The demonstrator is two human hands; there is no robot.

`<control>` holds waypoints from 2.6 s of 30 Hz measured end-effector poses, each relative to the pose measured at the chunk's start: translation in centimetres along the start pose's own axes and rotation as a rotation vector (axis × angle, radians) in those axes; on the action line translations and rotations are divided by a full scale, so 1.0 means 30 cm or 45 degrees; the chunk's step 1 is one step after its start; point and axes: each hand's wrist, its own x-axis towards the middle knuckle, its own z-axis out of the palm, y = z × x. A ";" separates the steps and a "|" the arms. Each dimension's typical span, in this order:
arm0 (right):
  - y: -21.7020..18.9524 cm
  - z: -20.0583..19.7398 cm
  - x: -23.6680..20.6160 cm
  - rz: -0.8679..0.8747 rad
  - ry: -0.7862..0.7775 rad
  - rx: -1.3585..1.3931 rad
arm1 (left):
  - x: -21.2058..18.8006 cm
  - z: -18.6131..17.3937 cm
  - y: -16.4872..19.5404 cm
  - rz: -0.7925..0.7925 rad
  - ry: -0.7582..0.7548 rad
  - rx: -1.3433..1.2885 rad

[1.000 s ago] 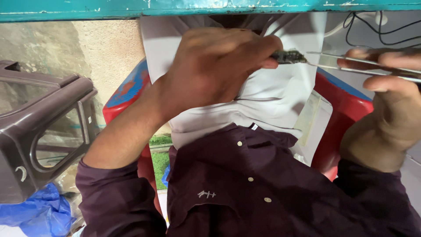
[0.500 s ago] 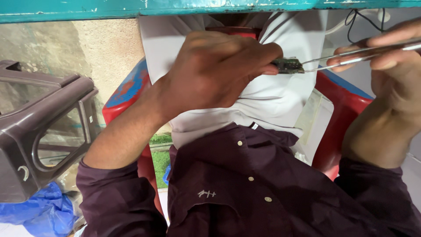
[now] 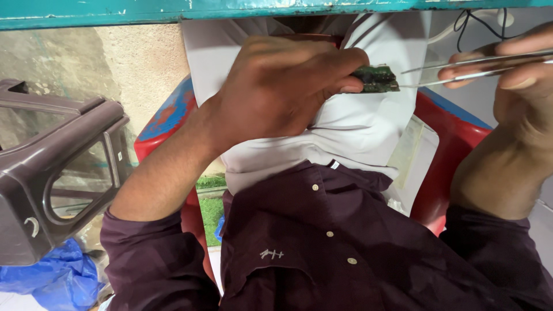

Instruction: The person uses a soldering iron and tweezers to work on a green circuit board placed on a teal workbench. They heat solder joints and manipulate small components on the board, then lift the board to inspect and adjust it with the tweezers.

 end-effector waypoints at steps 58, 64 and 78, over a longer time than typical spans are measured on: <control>0.045 -0.014 0.060 -0.546 -0.599 -0.128 | -0.030 0.008 -0.059 -0.881 -0.422 -1.366; 0.059 -0.012 0.056 -0.542 -0.538 -0.069 | -0.043 0.037 -0.072 -0.853 -0.448 -1.503; 0.016 0.037 0.064 -0.389 -0.524 -0.182 | -0.024 0.003 -0.071 -0.884 -0.653 -1.286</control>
